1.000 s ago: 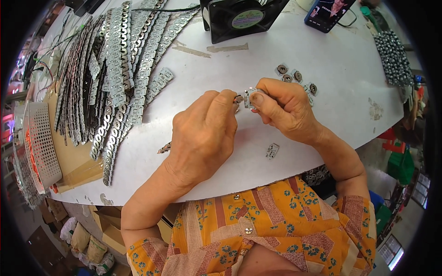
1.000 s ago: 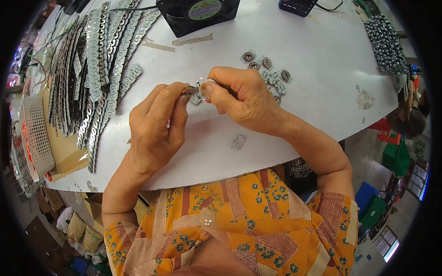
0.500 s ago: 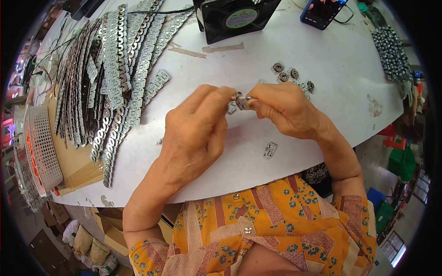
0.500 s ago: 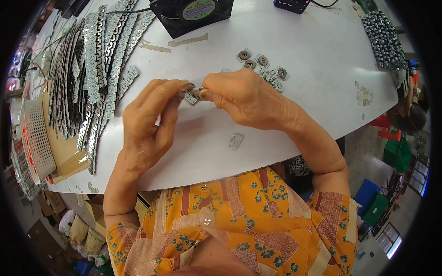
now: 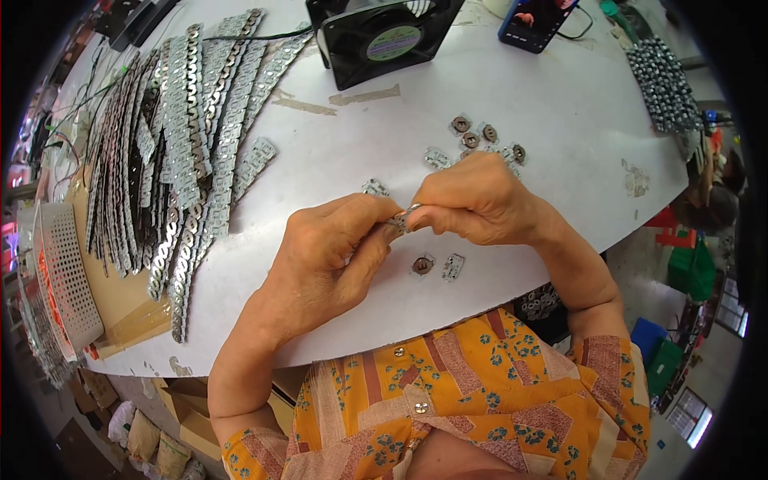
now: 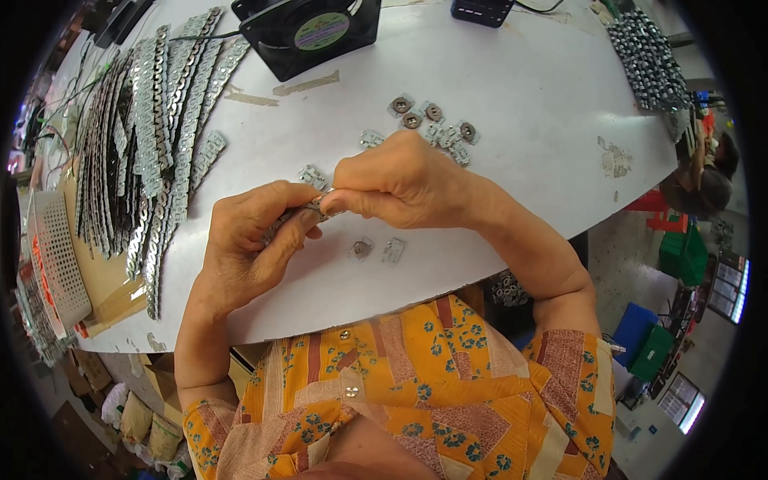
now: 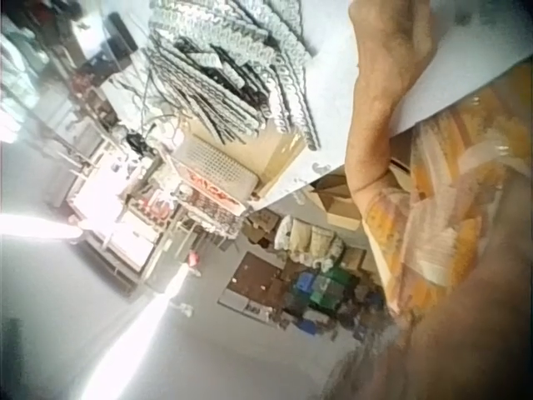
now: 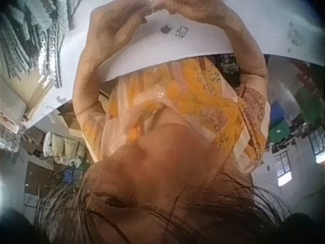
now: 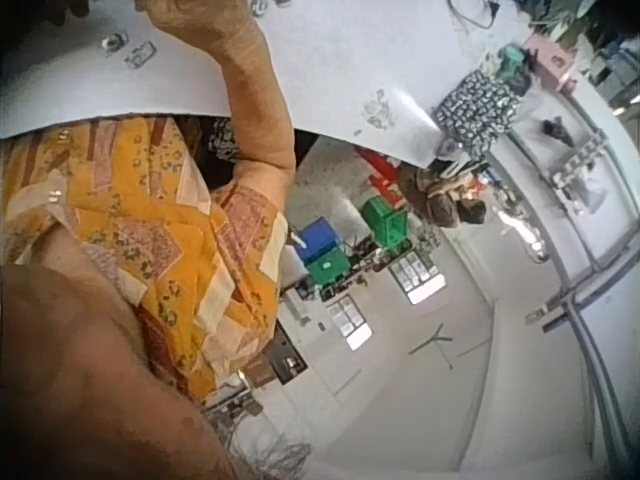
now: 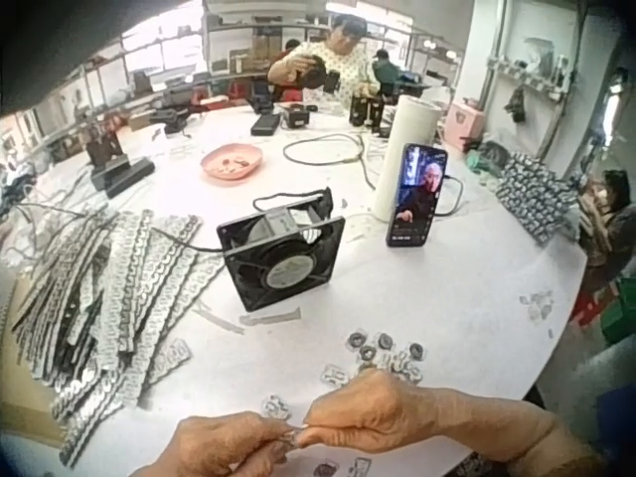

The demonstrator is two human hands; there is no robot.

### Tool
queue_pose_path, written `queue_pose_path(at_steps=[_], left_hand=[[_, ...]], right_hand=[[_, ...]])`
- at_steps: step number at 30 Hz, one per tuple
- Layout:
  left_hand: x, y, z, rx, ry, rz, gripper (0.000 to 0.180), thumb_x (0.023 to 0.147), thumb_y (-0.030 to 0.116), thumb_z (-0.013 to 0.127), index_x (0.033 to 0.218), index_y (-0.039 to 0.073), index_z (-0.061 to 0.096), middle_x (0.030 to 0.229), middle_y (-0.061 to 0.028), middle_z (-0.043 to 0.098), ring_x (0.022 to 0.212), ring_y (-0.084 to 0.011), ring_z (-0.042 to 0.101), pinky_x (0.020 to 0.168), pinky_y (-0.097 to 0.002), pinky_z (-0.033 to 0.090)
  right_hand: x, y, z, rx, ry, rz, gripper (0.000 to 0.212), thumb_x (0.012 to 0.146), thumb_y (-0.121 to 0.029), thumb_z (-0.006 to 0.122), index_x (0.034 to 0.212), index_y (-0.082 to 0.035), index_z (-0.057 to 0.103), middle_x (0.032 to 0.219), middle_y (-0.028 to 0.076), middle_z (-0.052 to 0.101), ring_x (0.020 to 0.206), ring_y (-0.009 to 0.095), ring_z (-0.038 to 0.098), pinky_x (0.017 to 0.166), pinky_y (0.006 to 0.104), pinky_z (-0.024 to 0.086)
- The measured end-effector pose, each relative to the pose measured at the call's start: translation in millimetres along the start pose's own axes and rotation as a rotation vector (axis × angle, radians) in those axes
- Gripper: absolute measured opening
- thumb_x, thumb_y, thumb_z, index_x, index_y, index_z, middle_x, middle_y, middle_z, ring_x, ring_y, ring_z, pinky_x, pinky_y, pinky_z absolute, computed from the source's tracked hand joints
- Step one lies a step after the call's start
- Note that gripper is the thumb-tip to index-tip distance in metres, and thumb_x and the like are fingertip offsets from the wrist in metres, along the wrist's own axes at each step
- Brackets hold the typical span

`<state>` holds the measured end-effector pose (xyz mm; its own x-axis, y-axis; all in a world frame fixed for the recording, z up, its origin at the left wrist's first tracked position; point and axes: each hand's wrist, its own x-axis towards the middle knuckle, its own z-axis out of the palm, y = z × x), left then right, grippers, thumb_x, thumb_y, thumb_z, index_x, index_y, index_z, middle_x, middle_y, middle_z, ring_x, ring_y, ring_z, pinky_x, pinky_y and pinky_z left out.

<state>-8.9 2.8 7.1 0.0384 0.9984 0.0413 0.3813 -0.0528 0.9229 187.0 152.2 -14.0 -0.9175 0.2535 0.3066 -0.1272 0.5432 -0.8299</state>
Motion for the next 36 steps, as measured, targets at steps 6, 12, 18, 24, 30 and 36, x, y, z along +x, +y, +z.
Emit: queue_pose_path(at_steps=[6,12,18,24,30,36], left_hand=[[0,10,-14,-0.16,-0.099,-0.257,0.013,0.102,0.009,0.066,0.101,-0.003,0.071,0.077,-0.0065,0.071,0.067,-0.0103,0.069,0.057,-0.0231,0.053],[6,15,-13,-0.62,-0.079,-0.44,0.018,0.105,0.014,0.063,0.102,-0.002,0.07,0.082,-0.0038,0.071,0.068,-0.008,0.067,0.057,-0.0223,0.051],[0,8,-14,-0.719,-0.137,-0.383,0.02,0.103,0.015,0.067,0.105,-0.004,0.071,0.083,-0.0048,0.072,0.069,-0.0088,0.068,0.058,-0.0226,0.053],[2,-18,-1,0.325,0.312,0.044,0.005,0.096,0.0,0.068,0.101,-0.001,0.067,0.079,-0.0061,0.068,0.065,-0.0143,0.067,0.056,-0.0283,0.051],[3,-7,5,0.109,0.301,0.13,0.021,0.087,-0.008,0.07,0.106,-0.001,0.067,0.084,-0.013,0.067,0.065,-0.0255,0.066,0.056,-0.0343,0.051],[3,-13,16,0.39,0.359,0.279,0.026,0.088,-0.012,0.069,0.112,-0.002,0.068,0.087,-0.0128,0.069,0.068,-0.0201,0.066,0.059,-0.03,0.052]], right_hand=[[2,-11,3,0.122,-0.051,0.118,0.024,0.099,-0.017,0.071,0.081,-0.004,0.064,0.058,0.0,0.059,0.045,0.012,0.053,0.045,0.0274,0.04],[7,-23,0,0.978,-0.076,0.685,0.033,0.106,-0.025,0.059,0.081,-0.005,0.059,0.06,0.0,0.055,0.044,0.004,0.045,0.039,0.0203,0.031],[5,-16,0,0.969,-0.105,0.645,0.036,0.107,-0.03,0.059,0.081,-0.006,0.064,0.063,-0.002,0.057,0.045,0.002,0.046,0.04,0.018,0.034],[1,1,28,-0.014,0.229,0.141,0.032,0.107,-0.024,0.06,0.081,-0.005,0.063,0.063,-0.004,0.058,0.047,0.002,0.046,0.042,0.0195,0.035],[6,-13,18,0.487,0.22,0.545,0.032,0.108,-0.025,0.059,0.083,-0.005,0.063,0.063,-0.003,0.059,0.047,0.001,0.045,0.042,0.0195,0.034],[6,-15,20,0.313,0.198,0.443,0.033,0.108,-0.024,0.059,0.082,-0.003,0.062,0.062,-0.003,0.057,0.054,0.002,0.048,0.048,0.0218,0.038]])
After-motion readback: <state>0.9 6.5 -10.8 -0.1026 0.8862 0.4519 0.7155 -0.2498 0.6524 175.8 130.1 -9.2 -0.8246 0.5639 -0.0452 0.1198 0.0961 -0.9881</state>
